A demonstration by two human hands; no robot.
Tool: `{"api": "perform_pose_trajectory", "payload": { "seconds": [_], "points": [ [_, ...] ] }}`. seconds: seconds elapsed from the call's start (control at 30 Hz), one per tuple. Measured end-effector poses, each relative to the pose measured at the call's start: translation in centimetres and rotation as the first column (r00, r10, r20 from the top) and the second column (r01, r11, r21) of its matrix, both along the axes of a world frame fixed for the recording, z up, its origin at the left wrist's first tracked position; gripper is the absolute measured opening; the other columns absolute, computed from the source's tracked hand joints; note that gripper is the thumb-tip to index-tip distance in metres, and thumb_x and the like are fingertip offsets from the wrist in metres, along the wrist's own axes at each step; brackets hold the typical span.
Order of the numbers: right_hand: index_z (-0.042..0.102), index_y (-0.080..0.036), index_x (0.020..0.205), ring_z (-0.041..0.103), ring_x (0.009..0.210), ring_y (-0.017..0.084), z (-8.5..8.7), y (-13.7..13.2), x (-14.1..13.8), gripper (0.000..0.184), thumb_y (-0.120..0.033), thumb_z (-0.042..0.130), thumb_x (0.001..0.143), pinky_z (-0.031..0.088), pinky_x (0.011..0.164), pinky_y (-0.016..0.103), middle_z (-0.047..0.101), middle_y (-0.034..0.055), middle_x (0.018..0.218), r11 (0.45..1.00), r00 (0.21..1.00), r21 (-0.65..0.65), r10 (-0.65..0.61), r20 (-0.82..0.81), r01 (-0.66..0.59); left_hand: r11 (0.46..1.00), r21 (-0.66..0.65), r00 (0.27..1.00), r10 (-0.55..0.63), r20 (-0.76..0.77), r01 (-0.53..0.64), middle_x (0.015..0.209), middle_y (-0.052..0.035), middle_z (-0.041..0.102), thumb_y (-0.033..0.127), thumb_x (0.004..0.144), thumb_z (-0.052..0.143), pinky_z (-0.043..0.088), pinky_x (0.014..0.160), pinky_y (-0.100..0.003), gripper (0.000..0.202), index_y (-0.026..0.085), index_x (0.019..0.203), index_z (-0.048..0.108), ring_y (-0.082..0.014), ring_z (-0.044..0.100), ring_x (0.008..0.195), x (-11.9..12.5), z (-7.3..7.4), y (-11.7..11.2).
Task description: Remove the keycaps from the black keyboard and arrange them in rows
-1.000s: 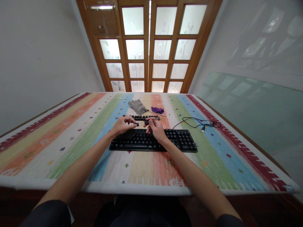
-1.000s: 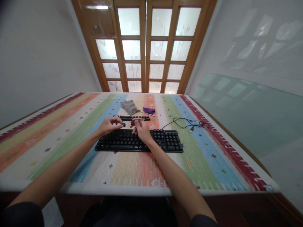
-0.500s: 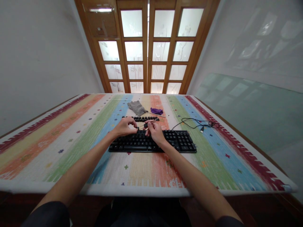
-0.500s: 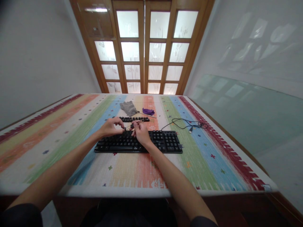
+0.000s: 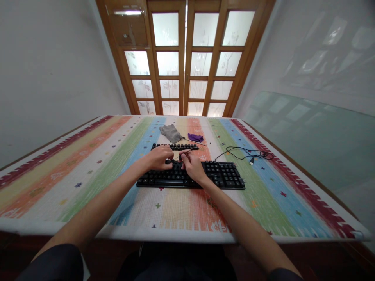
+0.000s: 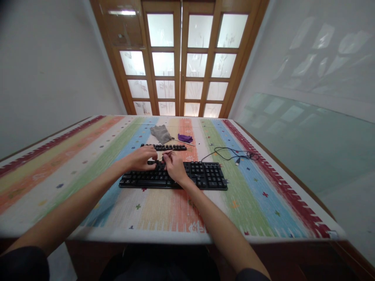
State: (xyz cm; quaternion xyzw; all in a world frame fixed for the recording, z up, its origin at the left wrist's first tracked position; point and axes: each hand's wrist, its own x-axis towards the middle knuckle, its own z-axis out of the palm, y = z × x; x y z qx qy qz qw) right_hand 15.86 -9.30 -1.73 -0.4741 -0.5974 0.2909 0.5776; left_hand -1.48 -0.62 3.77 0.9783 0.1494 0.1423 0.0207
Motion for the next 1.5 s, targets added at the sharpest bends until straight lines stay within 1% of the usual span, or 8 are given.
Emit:
{"api": "perform_pose_trajectory", "payload": {
  "seconds": [0.27, 0.5, 0.6, 0.7, 0.87, 1.17, 1.4, 1.5],
  "points": [
    [0.056, -0.019, 0.094, 0.055, 0.046, 0.011, 0.0, -0.2, 0.3, 0.035, -0.052, 0.046, 0.093, 0.045, 0.05, 0.025, 0.061, 0.0, 0.07, 1.0, 1.0, -0.002, -0.016, 0.018, 0.016, 0.998, -0.042, 0.998, -0.042, 0.05, 0.044, 0.078, -0.0052, 0.064, 0.021, 0.076, 0.058, 0.045, 0.078, -0.033, 0.005, 0.018, 0.077, 0.063, -0.0209, 0.056, 0.081, -0.6, -0.5, 0.1],
    [0.056, -0.018, 0.097, 0.056, 0.047, 0.011, -0.3, 0.1, 0.6, 0.037, -0.053, 0.046, 0.093, 0.047, 0.05, 0.024, 0.062, 0.0, 0.07, 0.999, 1.0, -0.009, -0.031, 0.002, 0.031, 0.99, -0.139, 0.986, 0.042, 0.163, -0.019, 0.083, -0.0042, 0.065, 0.023, 0.077, 0.06, 0.047, 0.08, -0.032, 0.007, 0.019, 0.08, 0.064, -0.0194, 0.058, 0.083, -1.2, -1.0, 0.6],
    [0.055, -0.019, 0.096, 0.055, 0.046, 0.01, -0.5, 0.3, 0.7, 0.038, -0.055, 0.046, 0.092, 0.046, 0.048, 0.024, 0.062, 0.0003, 0.071, 0.999, 0.999, -0.016, -0.036, -0.023, 0.035, 0.994, -0.087, 0.986, 0.082, 0.142, -0.07, 0.082, -0.0044, 0.065, 0.022, 0.074, 0.062, 0.046, 0.08, -0.033, 0.007, 0.019, 0.079, 0.065, -0.0207, 0.058, 0.084, -1.5, -1.2, 1.6],
    [0.055, -0.019, 0.095, 0.055, 0.046, 0.01, -0.6, 0.3, 0.6, 0.039, -0.056, 0.047, 0.091, 0.046, 0.048, 0.024, 0.063, 0.0006, 0.072, 0.999, 0.998, -0.017, -0.039, -0.042, 0.038, 0.992, 0.004, 0.991, 0.124, 0.057, -0.124, 0.082, -0.0055, 0.065, 0.021, 0.071, 0.065, 0.045, 0.078, -0.033, 0.007, 0.019, 0.077, 0.067, -0.0226, 0.057, 0.086, -1.5, -1.4, 2.8],
    [0.055, -0.018, 0.096, 0.057, 0.048, 0.012, -0.6, 0.2, 0.7, 0.04, -0.057, 0.047, 0.091, 0.045, 0.047, 0.024, 0.06, -0.0002, 0.069, 0.999, 0.998, -0.01, -0.046, -0.039, 0.045, 0.981, 0.132, 0.986, 0.154, -0.069, -0.144, 0.082, -0.008, 0.064, 0.022, 0.072, 0.065, 0.044, 0.075, -0.034, 0.005, 0.018, 0.073, 0.069, -0.0241, 0.057, 0.084, -0.9, -1.6, 4.3],
    [0.056, -0.018, 0.097, 0.055, 0.045, 0.011, -0.5, -0.2, 0.7, 0.04, -0.056, 0.045, 0.091, 0.044, 0.047, 0.024, 0.06, -0.0002, 0.068, 0.999, 0.999, -0.002, -0.042, -0.021, 0.042, 0.969, 0.189, 0.977, 0.184, -0.11, -0.161, 0.078, -0.0073, 0.064, 0.021, 0.07, 0.064, 0.044, 0.073, -0.031, 0.005, 0.02, 0.068, 0.069, -0.0222, 0.057, 0.083, 0.4, -2.4, 6.1],
    [0.056, -0.017, 0.097, 0.059, 0.051, 0.012, -0.4, -0.3, 0.7, 0.042, -0.057, 0.043, 0.093, 0.045, 0.05, 0.023, 0.059, -0.0008, 0.066, 0.999, 0.999, 0.002, -0.048, 0.008, 0.048, 0.95, 0.243, 0.938, 0.252, -0.238, -0.193, 0.087, -0.009, 0.067, 0.024, 0.077, 0.06, 0.046, 0.078, -0.032, 0.015, 0.018, 0.077, 0.073, -0.0236, 0.058, 0.091, 0.9, -2.4, 6.5],
    [0.057, -0.017, 0.097, 0.058, 0.05, 0.012, -0.3, -0.4, 0.6, 0.043, -0.058, 0.043, 0.092, 0.045, 0.05, 0.023, 0.06, -0.0004, 0.066, 0.998, 0.998, 0.003, -0.064, 0.018, 0.064, 0.951, 0.233, 0.934, 0.261, -0.243, -0.205, 0.09, -0.0091, 0.067, 0.024, 0.077, 0.059, 0.047, 0.079, -0.031, 0.016, 0.018, 0.077, 0.074, -0.0234, 0.058, 0.091, 0.9, -2.5, 6.6]
  ]
}}
